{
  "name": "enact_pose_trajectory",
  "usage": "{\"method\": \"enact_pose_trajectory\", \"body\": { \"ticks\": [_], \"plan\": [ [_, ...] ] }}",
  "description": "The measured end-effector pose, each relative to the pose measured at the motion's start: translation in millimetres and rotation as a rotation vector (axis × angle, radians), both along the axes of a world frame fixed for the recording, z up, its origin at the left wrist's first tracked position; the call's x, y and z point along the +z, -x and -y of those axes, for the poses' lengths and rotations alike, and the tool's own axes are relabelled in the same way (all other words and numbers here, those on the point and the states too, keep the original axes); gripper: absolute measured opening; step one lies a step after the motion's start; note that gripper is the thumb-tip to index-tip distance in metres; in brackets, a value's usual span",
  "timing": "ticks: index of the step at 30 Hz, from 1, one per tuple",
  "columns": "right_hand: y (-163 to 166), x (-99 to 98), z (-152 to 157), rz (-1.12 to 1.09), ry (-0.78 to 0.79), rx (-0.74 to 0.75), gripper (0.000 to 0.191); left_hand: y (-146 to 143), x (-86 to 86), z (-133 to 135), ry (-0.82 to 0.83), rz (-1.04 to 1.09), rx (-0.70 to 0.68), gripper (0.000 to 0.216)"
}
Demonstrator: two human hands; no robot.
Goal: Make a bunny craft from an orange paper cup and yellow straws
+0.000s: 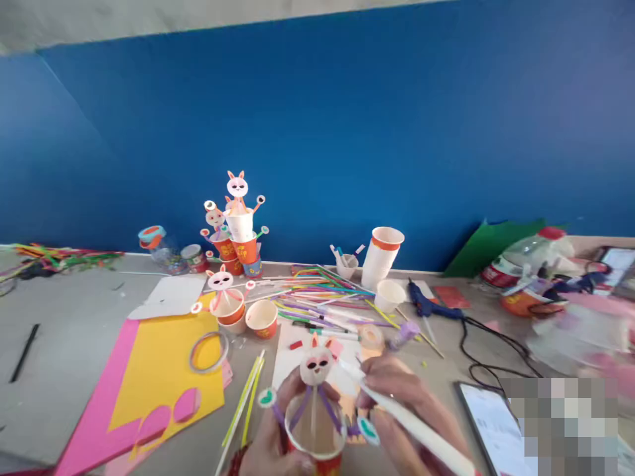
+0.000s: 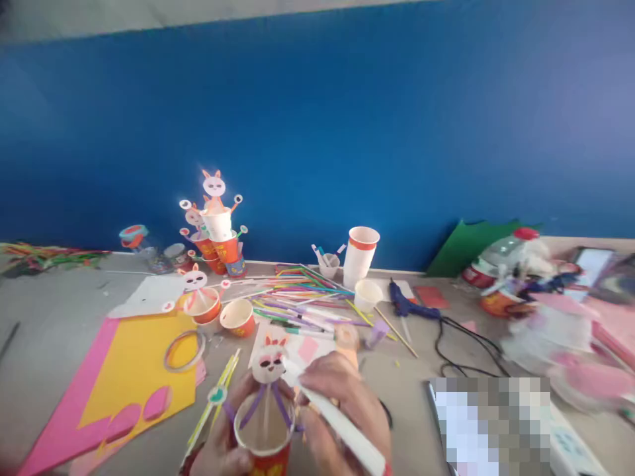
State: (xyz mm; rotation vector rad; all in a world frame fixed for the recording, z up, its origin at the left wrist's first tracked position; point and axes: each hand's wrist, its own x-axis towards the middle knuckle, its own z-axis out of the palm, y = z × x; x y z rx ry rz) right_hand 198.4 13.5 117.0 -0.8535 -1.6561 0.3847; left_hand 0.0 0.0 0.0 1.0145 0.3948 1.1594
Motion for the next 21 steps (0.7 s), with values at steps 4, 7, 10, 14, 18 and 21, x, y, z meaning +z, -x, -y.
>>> {"method": "enact_pose_trajectory", "body": {
  "ticks": [4, 7, 10, 14, 18, 21],
  "plan": [
    [12, -6.0, 0, 0.085, -0.192, 0.042, 0.024, -2, -0.3, 2, -0.014, 0.016, 0.078, 0.080],
    [20, -11.3, 2, 0.115, -0.237, -0.021, 0.026, -5, 0.0, 3, -0.018, 0.031, 0.086, 0.083],
    [26, -15.3, 1, 0.128, -0.263, -0.061, 0.025, -6, 6.3, 2, -0.043, 0.069, 0.043, 0.083],
    [29, -17.2, -5, 0.095, -0.310, -0.066, 0.022, -6, 19.1, 0, -0.061, 0.090, 0.010, 0.075],
    [29, -16.3, -8, 0.142, -0.282, -0.023, 0.025, -4, 19.9, 0, -0.077, 0.084, 0.022, 0.074],
    [27, -15.2, -7, 0.163, -0.247, -0.010, 0.027, -2, 12.9, 0, -0.086, 0.050, 0.037, 0.077]
  ]
}}
